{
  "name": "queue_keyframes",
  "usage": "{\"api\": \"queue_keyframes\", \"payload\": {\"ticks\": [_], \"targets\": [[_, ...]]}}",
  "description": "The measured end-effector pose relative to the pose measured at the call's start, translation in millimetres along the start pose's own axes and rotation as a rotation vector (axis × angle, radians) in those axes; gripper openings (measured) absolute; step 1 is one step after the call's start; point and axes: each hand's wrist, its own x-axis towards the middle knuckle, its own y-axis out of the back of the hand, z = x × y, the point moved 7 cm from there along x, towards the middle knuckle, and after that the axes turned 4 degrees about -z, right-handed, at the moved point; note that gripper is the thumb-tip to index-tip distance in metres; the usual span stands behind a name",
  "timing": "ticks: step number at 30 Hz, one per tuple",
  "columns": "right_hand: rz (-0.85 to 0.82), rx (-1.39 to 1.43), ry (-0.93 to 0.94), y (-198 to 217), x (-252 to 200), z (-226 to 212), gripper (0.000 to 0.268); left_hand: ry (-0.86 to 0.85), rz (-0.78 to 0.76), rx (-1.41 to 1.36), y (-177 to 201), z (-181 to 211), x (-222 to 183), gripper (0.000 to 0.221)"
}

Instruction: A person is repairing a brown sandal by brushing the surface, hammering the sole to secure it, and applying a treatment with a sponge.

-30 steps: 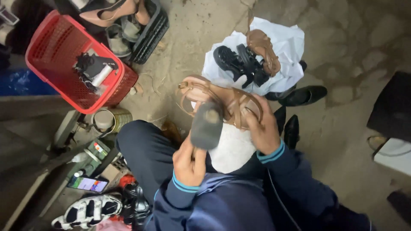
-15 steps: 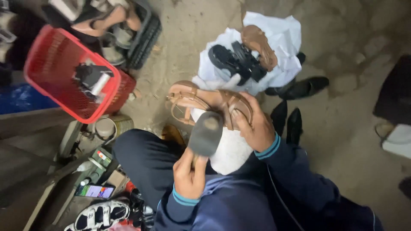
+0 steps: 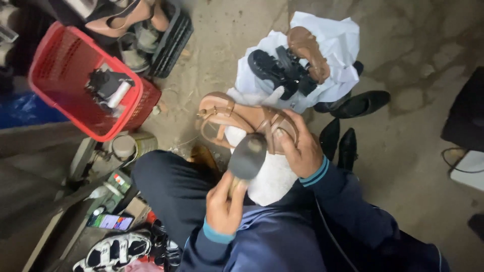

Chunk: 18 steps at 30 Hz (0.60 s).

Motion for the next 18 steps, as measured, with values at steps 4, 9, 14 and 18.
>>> {"api": "queue_keyframes", "payload": {"ticks": [4, 9, 14, 18], "targets": [[0.001, 0.008, -0.05, -4, -5, 5, 0.055, -0.15, 0.078, 0.002, 2, -1, -13, 0.024], [-0.013, -0.054, -0.054, -3, -5, 9, 0.057, -0.068, -0.049, -0.02, -3, 2, -8, 0.046], [-0.018, -0.035, 0.066, -12, -11, -1, 0.055, -0.046, -0.029, 0.057, -9, -17, 1, 0.041], [-0.016, -0.146, 0.166, -13, -15, 0, 0.05, -0.148, 0.007, 0.004, -1, -3, -18, 0.038]]}}
